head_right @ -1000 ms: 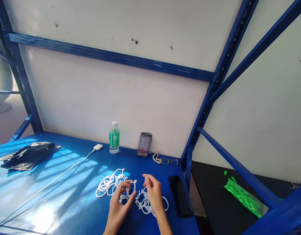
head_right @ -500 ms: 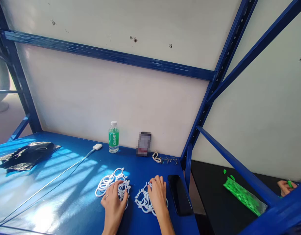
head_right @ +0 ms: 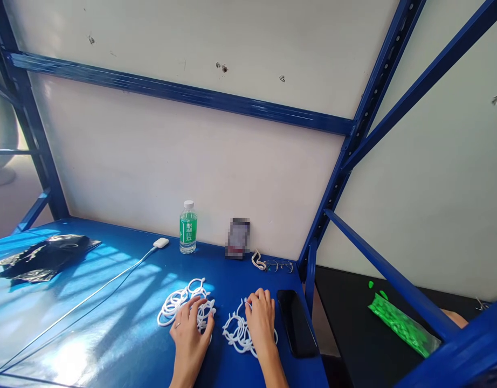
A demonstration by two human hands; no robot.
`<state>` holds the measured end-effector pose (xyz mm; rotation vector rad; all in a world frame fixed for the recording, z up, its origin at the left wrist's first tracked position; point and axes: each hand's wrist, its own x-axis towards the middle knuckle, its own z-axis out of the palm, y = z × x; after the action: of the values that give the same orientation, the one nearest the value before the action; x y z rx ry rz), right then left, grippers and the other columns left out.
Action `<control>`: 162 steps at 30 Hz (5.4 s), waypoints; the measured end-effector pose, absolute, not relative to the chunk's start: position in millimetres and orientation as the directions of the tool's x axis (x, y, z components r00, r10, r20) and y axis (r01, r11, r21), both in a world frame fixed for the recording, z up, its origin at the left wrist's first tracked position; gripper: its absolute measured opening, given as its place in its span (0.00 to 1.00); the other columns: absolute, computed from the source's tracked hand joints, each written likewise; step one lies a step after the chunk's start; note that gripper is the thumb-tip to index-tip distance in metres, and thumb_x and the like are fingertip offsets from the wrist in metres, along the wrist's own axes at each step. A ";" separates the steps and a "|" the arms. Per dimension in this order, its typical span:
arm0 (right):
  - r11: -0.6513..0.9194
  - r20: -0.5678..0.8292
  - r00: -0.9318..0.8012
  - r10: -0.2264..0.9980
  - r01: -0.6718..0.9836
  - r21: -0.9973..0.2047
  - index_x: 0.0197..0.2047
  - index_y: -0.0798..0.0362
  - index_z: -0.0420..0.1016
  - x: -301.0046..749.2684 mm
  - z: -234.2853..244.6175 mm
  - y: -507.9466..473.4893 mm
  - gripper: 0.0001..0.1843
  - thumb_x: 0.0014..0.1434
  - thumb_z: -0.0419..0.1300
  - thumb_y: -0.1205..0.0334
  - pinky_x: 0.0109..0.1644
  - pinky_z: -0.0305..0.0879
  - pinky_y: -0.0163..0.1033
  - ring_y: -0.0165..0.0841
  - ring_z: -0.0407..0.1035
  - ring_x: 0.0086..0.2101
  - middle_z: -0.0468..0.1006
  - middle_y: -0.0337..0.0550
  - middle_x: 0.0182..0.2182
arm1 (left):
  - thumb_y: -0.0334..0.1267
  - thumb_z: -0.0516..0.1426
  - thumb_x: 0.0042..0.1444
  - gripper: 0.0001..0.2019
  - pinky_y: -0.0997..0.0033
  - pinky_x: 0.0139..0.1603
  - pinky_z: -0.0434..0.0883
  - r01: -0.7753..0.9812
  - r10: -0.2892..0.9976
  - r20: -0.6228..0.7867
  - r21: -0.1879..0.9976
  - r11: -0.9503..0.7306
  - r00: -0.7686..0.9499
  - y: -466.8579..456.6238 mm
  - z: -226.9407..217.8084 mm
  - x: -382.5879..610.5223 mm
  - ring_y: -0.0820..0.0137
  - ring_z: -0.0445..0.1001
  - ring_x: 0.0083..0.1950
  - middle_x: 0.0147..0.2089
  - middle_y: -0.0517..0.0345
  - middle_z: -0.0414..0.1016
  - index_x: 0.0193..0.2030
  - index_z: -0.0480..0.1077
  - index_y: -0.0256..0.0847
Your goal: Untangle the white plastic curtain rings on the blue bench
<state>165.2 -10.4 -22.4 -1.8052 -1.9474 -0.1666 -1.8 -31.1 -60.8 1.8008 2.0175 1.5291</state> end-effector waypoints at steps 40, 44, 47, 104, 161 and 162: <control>0.146 0.151 -0.205 0.967 -0.038 -0.989 0.32 0.58 0.81 142.8 -2.0 -19.3 0.25 0.56 0.59 0.42 0.26 0.49 0.32 0.26 0.52 0.21 0.61 0.36 0.17 | 0.46 0.63 0.49 0.13 0.70 0.40 0.70 -0.220 0.951 0.287 0.941 -0.259 0.110 -41.7 -34.3 2.9 0.69 0.71 0.36 0.33 0.57 0.70 0.33 0.67 0.40; 0.083 0.116 -0.235 0.965 -0.146 -0.986 0.31 0.58 0.81 141.5 -1.6 -21.3 0.23 0.54 0.61 0.43 0.25 0.45 0.32 0.24 0.49 0.21 0.58 0.35 0.17 | 0.48 0.65 0.44 0.17 0.72 0.35 0.68 -0.345 0.957 0.274 0.911 -0.225 0.100 -39.3 -38.4 5.4 0.71 0.69 0.32 0.30 0.59 0.69 0.31 0.64 0.40; 0.046 0.097 -0.246 0.964 -0.205 -0.978 0.30 0.58 0.80 140.0 0.2 -22.9 0.23 0.53 0.63 0.44 0.26 0.43 0.32 0.24 0.47 0.21 0.56 0.34 0.16 | 0.49 0.66 0.42 0.20 0.73 0.33 0.66 -0.388 0.965 0.258 0.896 -0.217 0.054 -39.3 -39.9 8.9 0.72 0.68 0.30 0.28 0.61 0.69 0.30 0.61 0.41; 0.345 0.225 -0.269 0.937 0.816 -0.464 0.33 0.49 0.73 149.5 -4.3 -25.2 0.09 0.54 0.55 0.72 0.51 0.57 0.43 0.37 0.65 0.43 0.73 0.39 0.36 | 0.42 0.49 0.57 0.14 0.50 0.51 0.61 0.696 0.770 0.522 0.703 -0.144 -0.368 -30.4 -62.2 -6.7 0.54 0.69 0.53 0.48 0.47 0.74 0.46 0.68 0.41; 0.255 0.254 -0.029 0.967 0.074 -0.964 0.43 0.55 0.72 143.9 -9.5 -16.0 0.21 0.57 0.58 0.45 0.26 0.61 0.32 0.29 0.64 0.23 0.71 0.40 0.25 | 0.55 0.55 0.54 0.19 0.56 0.57 0.67 -0.165 0.964 0.244 0.952 -0.259 -0.102 -34.8 -45.2 -2.9 0.54 0.69 0.57 0.54 0.45 0.72 0.28 0.71 0.39; 0.253 0.252 -0.018 0.968 0.045 -0.966 0.42 0.55 0.72 144.3 -10.1 -15.6 0.21 0.57 0.58 0.44 0.26 0.60 0.32 0.29 0.64 0.23 0.71 0.40 0.25 | 0.56 0.55 0.54 0.19 0.56 0.56 0.68 -0.202 0.970 0.234 0.949 -0.244 -0.071 -35.1 -44.0 -2.5 0.54 0.70 0.56 0.54 0.45 0.73 0.28 0.71 0.39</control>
<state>144.3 -15.6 -10.1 -1.0462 -1.3623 1.0041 -2.5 -35.1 -44.0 1.1985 0.9582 1.5118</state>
